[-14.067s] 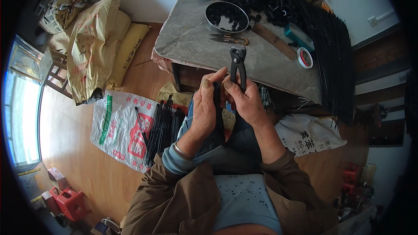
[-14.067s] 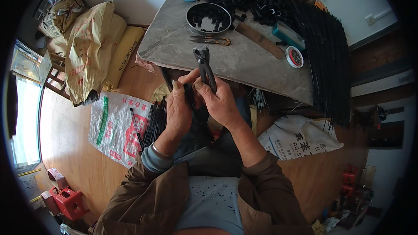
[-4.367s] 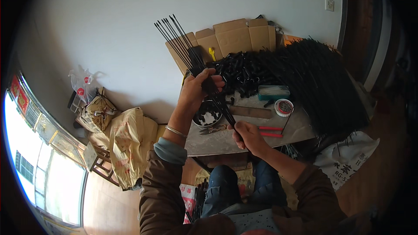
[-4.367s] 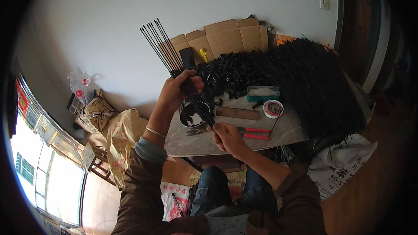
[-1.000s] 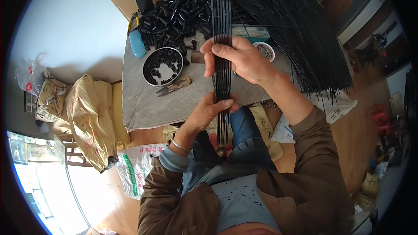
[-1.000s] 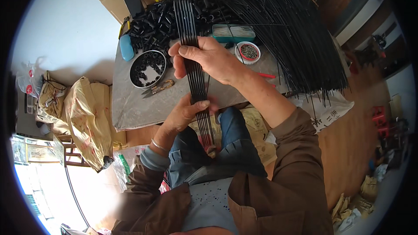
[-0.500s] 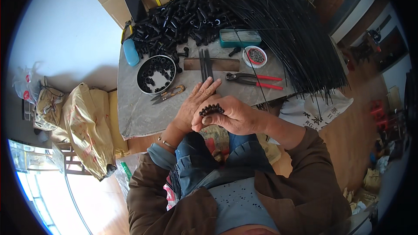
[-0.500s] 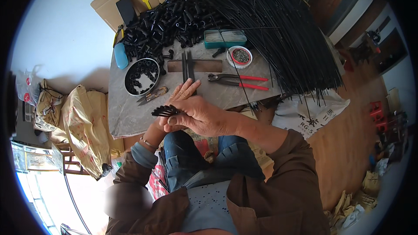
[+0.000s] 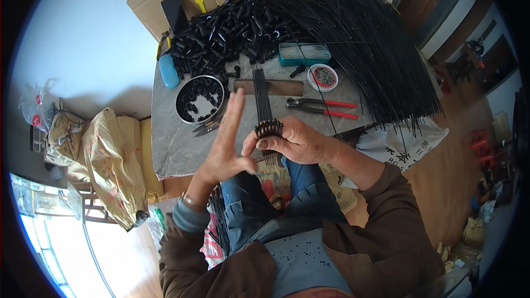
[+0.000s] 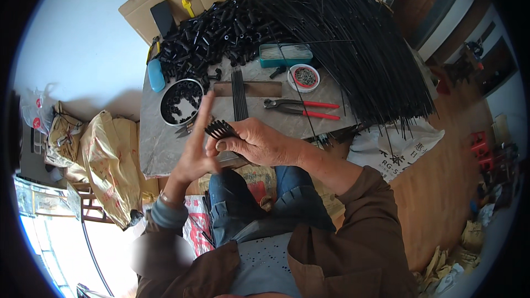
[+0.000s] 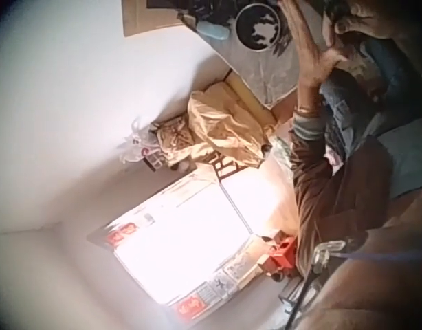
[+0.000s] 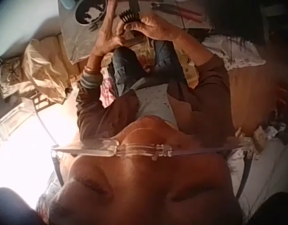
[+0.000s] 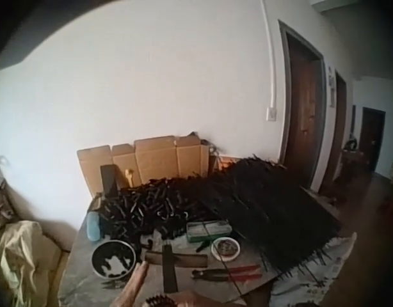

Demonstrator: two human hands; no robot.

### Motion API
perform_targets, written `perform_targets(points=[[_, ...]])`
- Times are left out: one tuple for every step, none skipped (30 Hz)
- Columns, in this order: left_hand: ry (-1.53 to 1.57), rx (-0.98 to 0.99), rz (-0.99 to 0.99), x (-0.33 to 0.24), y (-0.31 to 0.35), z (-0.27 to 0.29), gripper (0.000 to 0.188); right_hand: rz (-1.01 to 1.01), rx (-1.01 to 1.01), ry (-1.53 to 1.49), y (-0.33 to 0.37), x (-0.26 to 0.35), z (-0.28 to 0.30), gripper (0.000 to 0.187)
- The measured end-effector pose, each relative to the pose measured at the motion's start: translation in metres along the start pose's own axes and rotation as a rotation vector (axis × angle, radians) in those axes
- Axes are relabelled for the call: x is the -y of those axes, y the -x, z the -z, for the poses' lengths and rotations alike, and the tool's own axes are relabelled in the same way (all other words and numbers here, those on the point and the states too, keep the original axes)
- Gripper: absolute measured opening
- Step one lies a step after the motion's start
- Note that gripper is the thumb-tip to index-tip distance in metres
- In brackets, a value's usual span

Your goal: Assembling wire bundles by attaching caps and using pliers.

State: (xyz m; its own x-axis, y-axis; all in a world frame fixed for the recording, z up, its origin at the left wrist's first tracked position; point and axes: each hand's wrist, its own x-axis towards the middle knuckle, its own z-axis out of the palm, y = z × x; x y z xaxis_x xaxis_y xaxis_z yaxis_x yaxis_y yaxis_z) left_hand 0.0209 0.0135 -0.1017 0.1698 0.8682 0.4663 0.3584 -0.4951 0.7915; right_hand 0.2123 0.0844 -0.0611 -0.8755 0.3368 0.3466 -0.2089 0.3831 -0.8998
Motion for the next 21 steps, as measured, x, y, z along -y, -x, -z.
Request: perform_targets(points=[[0.011, 0.007, -0.012, -0.011, -0.01, 0.004, 0.119, -0.047, -0.037, -0.189, 0.002, -0.006, -0.003, 0.018], [0.037, 0.024, -0.041, -0.035, -0.019, 0.006, 0.109, -0.021, -0.041, -0.185, 0.005, 0.003, 0.001, 0.018], [0.087, 0.034, -0.059, -0.048, -0.026, 0.009, 0.099, -0.038, -0.007, -0.04, 0.005, 0.006, 0.005, 0.019], [0.105, -0.039, -0.06, -0.063, -0.034, 0.002, 0.063, -0.055, 0.03, 0.103, 0.003, 0.006, 0.007, 0.021], [0.105, -0.04, -0.061, -0.06, -0.036, 0.0, 0.063, -0.054, 0.031, 0.104, 0.001, 0.002, 0.006, 0.021], [0.197, -0.013, -0.069, -0.055, -0.039, -0.002, 0.049, -0.031, -0.042, 0.027, -0.003, -0.003, 0.003, 0.024], [0.288, 0.014, -0.077, -0.052, -0.042, -0.004, 0.036, -0.005, -0.115, -0.05, -0.006, -0.005, 0.002, 0.029], [0.345, -0.083, -0.018, -0.054, -0.04, -0.011, 0.024, -0.002, -0.115, -0.046, -0.007, -0.003, 0.007, 0.029], [0.342, -0.083, -0.02, -0.052, -0.04, -0.01, 0.024, -0.125, 0.022, 0.108, -0.01, 0.006, 0.017, 0.034], [0.291, -0.081, -0.056, -0.048, -0.041, -0.011, 0.023, -0.254, 0.153, 0.264, -0.011, 0.009, 0.03, 0.039], [0.237, -0.078, -0.096, -0.049, -0.042, -0.012, 0.021, -0.365, 0.465, 0.288, -0.016, -0.013, 0.06, 0.054], [0.244, -0.072, -0.103, -0.049, -0.043, -0.017, 0.021, -0.452, 0.376, 0.171, -0.023, -0.028, 0.086, 0.048], [0.287, -0.105, -0.006, -0.053, -0.04, -0.019, 0.019, -0.523, 0.298, 0.047, -0.033, -0.043, 0.107, 0.042], [0.336, -0.136, 0.087, -0.055, -0.039, -0.022, 0.017, -0.52, 0.03, 0.009, -0.035, -0.061, 0.128, 0.03], [0.325, -0.139, 0.086, -0.055, -0.038, -0.022, 0.017, -0.552, -0.231, 0.169, -0.046, -0.085, 0.145, 0.024], [0.343, -0.142, 0.079, -0.052, -0.037, -0.023, 0.015, -0.581, -0.5, 0.333, -0.054, -0.106, 0.16, 0.019], [0.355, -0.151, 0.079, -0.05, -0.035, -0.022, 0.014, -0.574, -0.495, 0.328, -0.06, -0.123, 0.169, 0.019], [0.351, -0.153, 0.079, -0.05, -0.035, -0.021, 0.014, -0.547, -0.515, 0.645, -0.062, -0.13, 0.174, 0.016], [0.322, -0.129, 0.104, -0.051, -0.035, -0.02, 0.013, -0.512, -0.529, 0.964, -0.062, -0.136, 0.179, 0.014], [0.295, -0.105, 0.128, -0.052, -0.035, -0.021, 0.013, -0.513, -0.531, 0.964, -0.062, -0.143, 0.183, 0.014], [0.292, -0.109, 0.134, -0.052, -0.035, -0.02, 0.013, -0.602, -0.457, 1.118, -0.066, -0.143, 0.18, 0.014]])
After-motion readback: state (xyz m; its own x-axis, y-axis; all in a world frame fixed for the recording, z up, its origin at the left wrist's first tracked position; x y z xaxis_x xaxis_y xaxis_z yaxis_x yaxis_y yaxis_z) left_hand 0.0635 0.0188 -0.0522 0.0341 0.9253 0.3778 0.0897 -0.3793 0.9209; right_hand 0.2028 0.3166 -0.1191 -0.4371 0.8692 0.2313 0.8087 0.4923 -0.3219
